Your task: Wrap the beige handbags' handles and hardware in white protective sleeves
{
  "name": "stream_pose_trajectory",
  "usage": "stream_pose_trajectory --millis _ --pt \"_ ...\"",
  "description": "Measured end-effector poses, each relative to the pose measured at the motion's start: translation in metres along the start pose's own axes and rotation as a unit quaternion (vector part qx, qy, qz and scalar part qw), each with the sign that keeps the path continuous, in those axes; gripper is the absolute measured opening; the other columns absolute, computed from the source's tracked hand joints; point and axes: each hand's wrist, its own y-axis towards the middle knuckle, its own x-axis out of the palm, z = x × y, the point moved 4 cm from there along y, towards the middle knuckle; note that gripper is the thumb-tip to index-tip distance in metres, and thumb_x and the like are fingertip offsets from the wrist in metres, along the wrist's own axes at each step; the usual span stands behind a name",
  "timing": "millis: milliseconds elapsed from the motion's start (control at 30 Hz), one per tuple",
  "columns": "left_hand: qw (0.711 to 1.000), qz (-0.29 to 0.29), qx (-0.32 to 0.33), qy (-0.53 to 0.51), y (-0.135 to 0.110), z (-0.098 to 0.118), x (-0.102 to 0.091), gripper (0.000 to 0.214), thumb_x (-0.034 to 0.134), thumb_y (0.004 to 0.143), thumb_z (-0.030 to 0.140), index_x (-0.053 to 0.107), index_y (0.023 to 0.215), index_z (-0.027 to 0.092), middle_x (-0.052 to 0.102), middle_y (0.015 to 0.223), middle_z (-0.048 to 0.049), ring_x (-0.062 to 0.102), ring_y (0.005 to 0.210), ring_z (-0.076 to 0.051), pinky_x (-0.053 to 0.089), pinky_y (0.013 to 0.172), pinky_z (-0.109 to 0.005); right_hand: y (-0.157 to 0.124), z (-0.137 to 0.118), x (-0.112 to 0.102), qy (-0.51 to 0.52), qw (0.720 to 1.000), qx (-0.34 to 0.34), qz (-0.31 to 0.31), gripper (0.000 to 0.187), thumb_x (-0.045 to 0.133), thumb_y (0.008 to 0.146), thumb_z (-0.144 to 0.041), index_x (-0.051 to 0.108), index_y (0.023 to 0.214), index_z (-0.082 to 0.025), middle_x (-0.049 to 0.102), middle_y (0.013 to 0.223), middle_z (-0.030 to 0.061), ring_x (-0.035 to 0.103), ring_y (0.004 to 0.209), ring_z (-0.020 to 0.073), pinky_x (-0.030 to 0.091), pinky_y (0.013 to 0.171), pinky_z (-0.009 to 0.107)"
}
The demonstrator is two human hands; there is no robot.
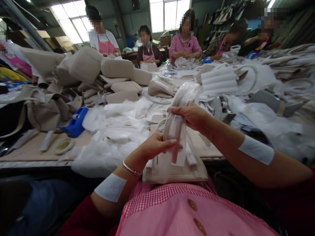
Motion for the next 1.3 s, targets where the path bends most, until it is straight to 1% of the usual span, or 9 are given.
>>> stream_pose_trajectory --millis 233,400,533,733,867,1000,1133,1200,1300 --pt "0.995 0.086 -0.011 -0.047 0.011 0.006 0.01 0.027 0.072 0.078 0.036 0.073 0.078 0.008 0.076 0.077 -0.0126 0.064 0.054 -0.014 0.044 0.046 -0.023 -0.006 -0.012 0.013 -0.025 0.999 -0.021 -0.026 0.016 0.078 0.073 -0.023 0.069 0.078 -0.011 0.074 0.071 0.0076 0.069 0.063 0.0198 0.059 0.061 0.032" --pt "0.988 0.133 0.006 -0.082 0.025 -0.003 0.009 0.017 0.07 0.076 0.028 0.07 0.075 0.011 0.075 0.071 -0.011 0.068 0.054 -0.018 0.048 0.043 -0.024 -0.019 0.003 0.02 -0.017 1.0 -0.004 -0.011 0.018 0.08 0.073 -0.026 0.068 0.077 -0.013 0.075 0.071 0.0073 0.07 0.061 0.0192 0.06 0.058 0.03" --pt "0.979 0.153 0.019 -0.132 0.031 -0.001 0.007 0.02 0.075 0.072 0.029 0.069 0.074 0.01 0.072 0.063 -0.0075 0.067 0.053 -0.017 0.054 0.051 -0.027 -0.022 0.013 0.014 -0.005 1.0 -0.001 -0.019 0.023 0.08 0.073 -0.033 0.07 0.079 -0.013 0.077 0.076 0.0086 0.071 0.065 0.0206 0.06 0.062 0.031" --pt "0.983 0.154 0.043 -0.092 0.023 0.012 0.005 0.019 0.073 0.074 0.029 0.07 0.071 0.01 0.072 0.064 -0.0068 0.066 0.052 -0.014 0.053 0.053 -0.024 -0.019 -0.001 -0.005 0.035 0.998 -0.024 -0.055 0.038 0.08 0.071 -0.051 0.073 0.088 -0.018 0.077 0.086 0.0086 0.07 0.078 0.0239 0.059 0.069 0.036" --pt "0.978 0.169 0.053 -0.11 0.019 0.006 0.003 0.021 0.074 0.075 0.031 0.072 0.077 0.011 0.073 0.067 -0.0063 0.067 0.057 -0.015 0.054 0.057 -0.025 -0.016 -0.005 -0.021 -0.163 0.985 -0.039 -0.039 0.045 0.074 0.073 -0.06 0.069 0.067 -0.015 0.066 0.06 0.005 0.061 0.056 0.0182 0.05 0.053 0.03" --pt "0.976 0.168 0.039 -0.132 0.018 0.007 0.006 0.018 0.074 0.075 0.028 0.072 0.077 0.01 0.074 0.068 -0.0069 0.069 0.059 -0.014 0.055 0.057 -0.023 -0.016 -0.012 -0.025 -0.41 0.904 -0.117 0.021 0.058 0.063 0.082 -0.056 0.045 0.041 -0.019 0.036 0.038 -0.003 0.031 0.039 0.0079 0.022 0.041 0.026" --pt "0.979 0.195 0.023 -0.044 0.018 0.017 0.005 0.02 0.067 0.082 0.028 0.071 0.072 0.01 0.071 0.059 -0.0039 0.053 0.034 -0.008 0.037 0.034 -0.019 -0.021 -0.005 -0.011 -0.424 0.894 -0.142 -0.008 0.053 0.057 0.084 -0.051 0.045 0.044 -0.019 0.034 0.043 -0.0033 0.031 0.044 0.0086 0.022 0.043 0.027" --pt "0.977 0.21 0.016 -0.015 0.018 0.018 0.003 0.022 0.067 0.083 0.029 0.07 0.071 0.011 0.069 0.055 -0.0022 0.046 0.029 -0.006 0.03 0.03 -0.019 -0.024 0.002 -0.008 -0.425 0.896 -0.131 -0.016 0.054 0.056 0.084 -0.051 0.042 0.042 -0.02 0.031 0.043 -0.0035 0.03 0.044 0.0084 0.023 0.043 0.027" --pt "0.973 0.224 0.026 -0.053 0.017 0.014 0.002 0.015 0.07 0.082 0.025 0.071 0.075 0.012 0.071 0.06 -0.0035 0.061 0.044 -0.01 0.044 0.042 -0.019 -0.023 0.006 -0.01 -0.384 0.919 -0.094 -0.012 0.057 0.056 0.083 -0.056 0.04 0.041 -0.021 0.031 0.04 -0.0035 0.028 0.04 0.0078 0.02 0.041 0.026"
